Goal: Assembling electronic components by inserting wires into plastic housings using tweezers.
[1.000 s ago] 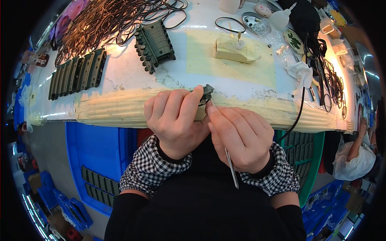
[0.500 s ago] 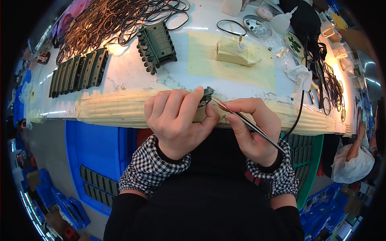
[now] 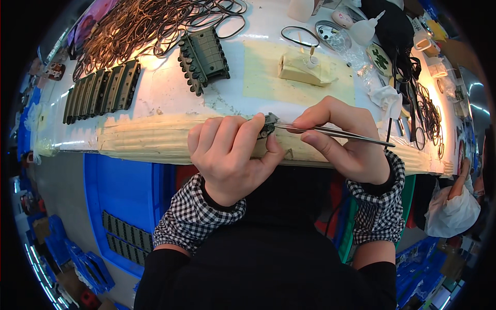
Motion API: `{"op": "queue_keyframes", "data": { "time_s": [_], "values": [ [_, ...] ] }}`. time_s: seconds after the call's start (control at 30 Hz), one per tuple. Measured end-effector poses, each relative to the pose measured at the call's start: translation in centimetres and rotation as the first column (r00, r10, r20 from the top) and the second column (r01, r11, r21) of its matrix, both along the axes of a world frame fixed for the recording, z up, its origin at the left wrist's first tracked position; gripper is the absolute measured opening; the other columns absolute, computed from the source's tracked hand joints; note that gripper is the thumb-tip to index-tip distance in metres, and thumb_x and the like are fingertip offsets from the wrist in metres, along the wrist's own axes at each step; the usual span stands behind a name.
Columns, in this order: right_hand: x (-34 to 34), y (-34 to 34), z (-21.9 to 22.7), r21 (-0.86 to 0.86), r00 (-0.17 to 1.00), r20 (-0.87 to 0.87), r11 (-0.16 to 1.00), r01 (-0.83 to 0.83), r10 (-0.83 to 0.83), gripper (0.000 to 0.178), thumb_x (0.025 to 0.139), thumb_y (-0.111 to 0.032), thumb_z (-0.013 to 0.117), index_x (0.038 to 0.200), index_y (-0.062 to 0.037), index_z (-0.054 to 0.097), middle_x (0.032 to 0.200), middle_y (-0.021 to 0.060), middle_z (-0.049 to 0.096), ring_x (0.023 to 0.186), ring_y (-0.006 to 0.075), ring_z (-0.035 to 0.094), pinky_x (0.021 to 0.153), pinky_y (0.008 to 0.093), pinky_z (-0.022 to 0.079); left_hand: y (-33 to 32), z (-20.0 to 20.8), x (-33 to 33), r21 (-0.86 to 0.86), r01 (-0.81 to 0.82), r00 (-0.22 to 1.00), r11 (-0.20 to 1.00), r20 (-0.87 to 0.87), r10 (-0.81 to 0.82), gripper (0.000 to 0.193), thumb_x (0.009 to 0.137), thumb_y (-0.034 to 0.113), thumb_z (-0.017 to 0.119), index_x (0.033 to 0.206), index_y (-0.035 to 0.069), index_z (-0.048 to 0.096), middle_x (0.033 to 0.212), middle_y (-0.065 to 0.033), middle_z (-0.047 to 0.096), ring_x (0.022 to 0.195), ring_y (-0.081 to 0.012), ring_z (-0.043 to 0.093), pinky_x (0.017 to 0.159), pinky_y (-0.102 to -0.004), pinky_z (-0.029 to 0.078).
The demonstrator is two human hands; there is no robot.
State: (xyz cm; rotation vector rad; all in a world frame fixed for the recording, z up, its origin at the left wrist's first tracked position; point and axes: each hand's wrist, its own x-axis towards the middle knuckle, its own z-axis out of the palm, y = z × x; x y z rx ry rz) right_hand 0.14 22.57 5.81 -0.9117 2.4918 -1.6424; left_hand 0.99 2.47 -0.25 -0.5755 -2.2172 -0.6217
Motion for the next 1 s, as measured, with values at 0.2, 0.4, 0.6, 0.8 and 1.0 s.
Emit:
{"op": "queue_keyframes", "data": {
  "time_s": [0.2, 0.4, 0.6, 0.8, 1.0],
  "values": [
    [-0.3, -0.1, -0.1, 0.030, 0.999, -0.029, 0.999, -0.013, 0.014, 0.012, 0.087, -0.007, 0.066, 0.094, 0.0030, 0.063, 0.083, 0.0106, 0.066, 0.077, 0.0190, 0.066, 0.069, 0.0271, 0.051, -0.1, 0.1, -0.1, -0.005, 0.013, 1.000, 1.000, 0.000, -0.013, 0.025, 0.064, 0.021, 0.071, 0.086, 0.009, 0.068, 0.071, -0.0021, 0.058, 0.067, -0.0193, 0.056, 0.068, -0.0328, 0.040],
    [-1.1, -0.1, 0.4, 0.121, 0.986, -0.129, 0.988, -0.090, 0.106, 0.013, 0.086, -0.011, 0.067, 0.089, -0.0004, 0.060, 0.078, 0.0108, 0.062, 0.073, 0.0275, 0.062, 0.064, 0.0328, 0.048, -0.2, 0.0, -0.1, -0.011, 0.024, 1.000, 1.000, 0.010, -0.024, 0.026, 0.064, 0.021, 0.072, 0.087, 0.008, 0.068, 0.071, -0.0021, 0.058, 0.067, -0.0193, 0.056, 0.068, -0.0327, 0.040],
    [-2.6, 0.0, 1.1, 0.245, 0.935, -0.219, 0.943, -0.225, 0.280, 0.015, 0.086, -0.016, 0.065, 0.086, -0.0040, 0.057, 0.075, 0.0085, 0.058, 0.071, 0.0282, 0.059, 0.061, 0.0366, 0.046, -0.3, -0.1, 0.0, -0.015, 0.035, 0.999, 0.999, 0.008, -0.035, 0.028, 0.064, 0.022, 0.074, 0.088, 0.008, 0.068, 0.072, -0.0023, 0.059, 0.067, -0.0196, 0.056, 0.068, -0.0328, 0.040],
    [-2.5, -0.6, 2.5, 0.401, 0.889, -0.267, 0.881, -0.249, 0.372, 0.017, 0.077, -0.011, 0.072, 0.085, -0.0019, 0.061, 0.082, 0.0124, 0.063, 0.074, 0.0312, 0.063, 0.063, 0.0372, 0.051, -0.2, -0.2, -0.2, 0.011, 0.047, 0.999, 0.999, -0.010, -0.047, 0.025, 0.063, 0.022, 0.071, 0.085, 0.010, 0.068, 0.070, 0.0017, 0.056, 0.067, -0.0166, 0.053, 0.067, -0.0315, 0.038],
    [-1.4, -0.5, 3.2, 0.305, 0.902, -0.355, 0.943, -0.135, 0.244, 0.014, 0.078, -0.008, 0.070, 0.085, -0.0009, 0.060, 0.079, 0.0114, 0.062, 0.068, 0.0277, 0.061, 0.058, 0.0346, 0.048, -0.2, 0.3, -0.5, 0.042, 0.047, 0.999, 0.998, 0.013, -0.047, 0.025, 0.062, 0.021, 0.070, 0.083, 0.010, 0.067, 0.070, 0.0009, 0.056, 0.067, -0.0173, 0.053, 0.068, -0.0316, 0.038]
  ]
}}
